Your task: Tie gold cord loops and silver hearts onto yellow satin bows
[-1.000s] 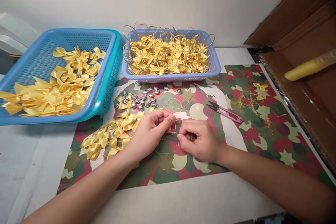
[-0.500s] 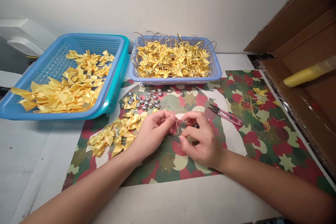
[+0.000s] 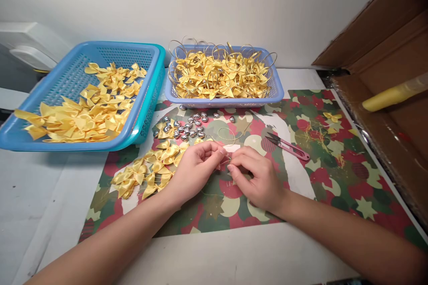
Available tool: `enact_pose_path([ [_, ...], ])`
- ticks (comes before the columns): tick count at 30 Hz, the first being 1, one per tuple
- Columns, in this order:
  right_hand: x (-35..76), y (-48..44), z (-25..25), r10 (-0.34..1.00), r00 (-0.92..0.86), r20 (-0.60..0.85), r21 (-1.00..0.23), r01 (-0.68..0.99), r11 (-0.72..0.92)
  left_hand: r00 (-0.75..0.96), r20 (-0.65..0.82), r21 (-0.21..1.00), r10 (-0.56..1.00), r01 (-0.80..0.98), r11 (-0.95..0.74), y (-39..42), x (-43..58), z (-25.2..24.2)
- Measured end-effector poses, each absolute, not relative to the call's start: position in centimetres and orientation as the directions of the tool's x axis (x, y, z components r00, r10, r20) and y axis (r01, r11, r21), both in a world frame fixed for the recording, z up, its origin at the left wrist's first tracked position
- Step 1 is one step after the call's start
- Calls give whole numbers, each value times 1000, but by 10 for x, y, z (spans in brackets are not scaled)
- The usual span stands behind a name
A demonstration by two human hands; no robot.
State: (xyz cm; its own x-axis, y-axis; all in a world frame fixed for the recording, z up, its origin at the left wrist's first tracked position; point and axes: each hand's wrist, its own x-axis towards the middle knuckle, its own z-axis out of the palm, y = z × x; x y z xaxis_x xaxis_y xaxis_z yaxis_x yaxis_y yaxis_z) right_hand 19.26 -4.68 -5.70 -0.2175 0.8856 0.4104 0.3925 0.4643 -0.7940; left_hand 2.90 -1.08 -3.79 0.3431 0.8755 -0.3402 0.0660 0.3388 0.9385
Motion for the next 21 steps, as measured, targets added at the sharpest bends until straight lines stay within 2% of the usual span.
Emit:
enact_pose_path([
  [11, 191, -46, -57, 821, -320, 473, -750, 343, 566, 300, -315, 949, 900, 94, 301, -12, 29, -39],
  [17, 192, -51, -56, 816, -279, 505, -625, 534, 570, 276, -308, 951, 910, 114, 287, -10, 28, -40],
  [21, 192, -55, -58, 792, -275, 546, -543, 603, 584, 276, -313, 949, 909, 131, 287, -10, 28, -42],
])
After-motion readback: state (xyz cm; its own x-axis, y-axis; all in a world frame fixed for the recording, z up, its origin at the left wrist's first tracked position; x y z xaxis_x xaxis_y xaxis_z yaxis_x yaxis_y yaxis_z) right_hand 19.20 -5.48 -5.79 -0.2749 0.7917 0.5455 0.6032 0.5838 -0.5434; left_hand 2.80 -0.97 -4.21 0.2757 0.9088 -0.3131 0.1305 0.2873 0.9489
